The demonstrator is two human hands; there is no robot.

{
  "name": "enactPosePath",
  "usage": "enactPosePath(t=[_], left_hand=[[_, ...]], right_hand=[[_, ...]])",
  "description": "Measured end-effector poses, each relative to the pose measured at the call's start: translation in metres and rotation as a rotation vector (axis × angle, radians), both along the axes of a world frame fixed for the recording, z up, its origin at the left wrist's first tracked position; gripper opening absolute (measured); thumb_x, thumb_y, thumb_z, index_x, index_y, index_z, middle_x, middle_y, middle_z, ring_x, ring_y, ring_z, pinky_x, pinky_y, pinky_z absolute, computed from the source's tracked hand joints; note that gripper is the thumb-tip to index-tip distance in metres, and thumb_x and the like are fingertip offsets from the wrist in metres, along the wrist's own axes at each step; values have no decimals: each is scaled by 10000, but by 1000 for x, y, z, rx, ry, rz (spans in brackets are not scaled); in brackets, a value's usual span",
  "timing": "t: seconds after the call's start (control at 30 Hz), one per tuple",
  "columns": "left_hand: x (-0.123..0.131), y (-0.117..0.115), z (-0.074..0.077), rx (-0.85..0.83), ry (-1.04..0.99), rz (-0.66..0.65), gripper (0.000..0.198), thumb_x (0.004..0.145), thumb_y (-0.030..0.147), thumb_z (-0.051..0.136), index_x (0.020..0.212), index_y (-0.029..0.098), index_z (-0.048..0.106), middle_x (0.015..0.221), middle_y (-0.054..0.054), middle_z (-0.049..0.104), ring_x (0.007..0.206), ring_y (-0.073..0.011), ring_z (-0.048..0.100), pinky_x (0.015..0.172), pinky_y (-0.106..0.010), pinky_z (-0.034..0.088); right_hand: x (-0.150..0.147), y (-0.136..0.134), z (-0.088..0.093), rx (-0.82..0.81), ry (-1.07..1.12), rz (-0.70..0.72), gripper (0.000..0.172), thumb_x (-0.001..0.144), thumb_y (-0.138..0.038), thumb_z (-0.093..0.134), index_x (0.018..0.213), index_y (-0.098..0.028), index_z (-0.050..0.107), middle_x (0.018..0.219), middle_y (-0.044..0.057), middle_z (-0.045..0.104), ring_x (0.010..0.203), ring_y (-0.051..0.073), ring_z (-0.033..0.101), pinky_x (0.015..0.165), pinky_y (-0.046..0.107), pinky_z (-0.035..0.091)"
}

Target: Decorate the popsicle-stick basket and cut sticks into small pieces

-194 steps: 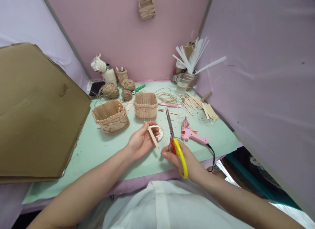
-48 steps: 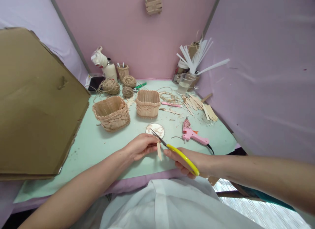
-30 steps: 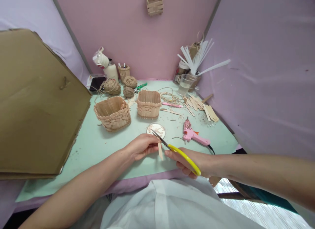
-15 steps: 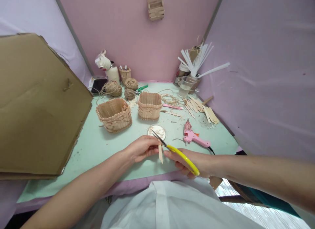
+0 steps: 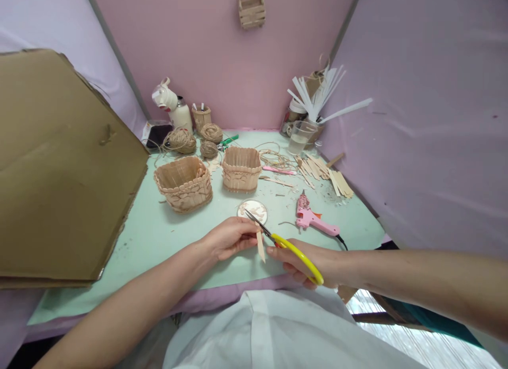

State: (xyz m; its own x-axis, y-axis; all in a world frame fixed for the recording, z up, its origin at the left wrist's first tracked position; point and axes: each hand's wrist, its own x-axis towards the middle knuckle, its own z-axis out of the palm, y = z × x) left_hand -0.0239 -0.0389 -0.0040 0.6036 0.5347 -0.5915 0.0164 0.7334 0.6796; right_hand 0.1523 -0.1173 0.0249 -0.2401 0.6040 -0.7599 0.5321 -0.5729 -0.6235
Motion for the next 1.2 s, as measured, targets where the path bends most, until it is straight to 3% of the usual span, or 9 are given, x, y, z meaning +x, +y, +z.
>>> enactPosePath(t=[0.27,0.47,0.57,0.73,0.93,1.03,1.1,1.2], left_hand=[[1,-3,-1,88,26,-21,105,652,193,658,686,100,623,651,-31,617,517,-47,546,514,-117,468],[-10,10,20,341,30,71,144,658,253,647,671,125,582,566,25,509,453,-35,419,381,-123,271],[-16,17,28,359,22,141,155,665,257,643,742,128,607,595,24,494,498,-44,421,437,-134,305],[-17,19,26,405,12,151,243,652,288,656,839,136,624,651,10,517,567,-69,462,516,-166,353],[-15,18,28,560,112,147,175,726,328,594,753,163,540,670,26,508,573,-70,470,533,-173,385],[-13,16,27,613,145,85,205,777,366,540,741,168,505,655,22,505,514,-67,450,440,-166,343],[-12,15,26,575,88,42,205,777,364,552,772,161,524,646,25,491,480,-53,413,394,-156,296],[-13,15,26,456,-32,65,208,735,321,626,823,143,563,687,21,483,534,-45,431,430,-141,336]], right_hand=[[-2,-3,18,-4,135,-96,479,767,-642,455,632,-202,322,528,-75,253,430,53,216,376,197,179],[8,-6,10,140,184,-197,510,775,-688,388,633,-204,313,503,-84,245,408,51,186,361,182,150],[10,-7,2,251,274,-240,490,812,-651,369,629,-206,276,502,-91,195,427,53,157,382,183,144],[4,-8,-15,435,402,-320,414,839,-573,418,685,-215,277,557,-90,210,461,57,183,410,185,180],[4,-10,-27,715,285,-355,362,833,-554,415,729,-218,326,555,-77,282,460,79,278,424,219,236],[7,-11,-24,842,146,-332,351,824,-525,432,691,-213,340,538,-63,331,483,94,312,462,241,267],[8,-11,-22,832,135,-317,345,831,-507,424,671,-215,337,524,-60,340,482,97,309,459,243,264],[7,-13,-23,746,198,-271,332,847,-483,423,671,-213,341,534,-59,345,478,92,300,449,237,246]])
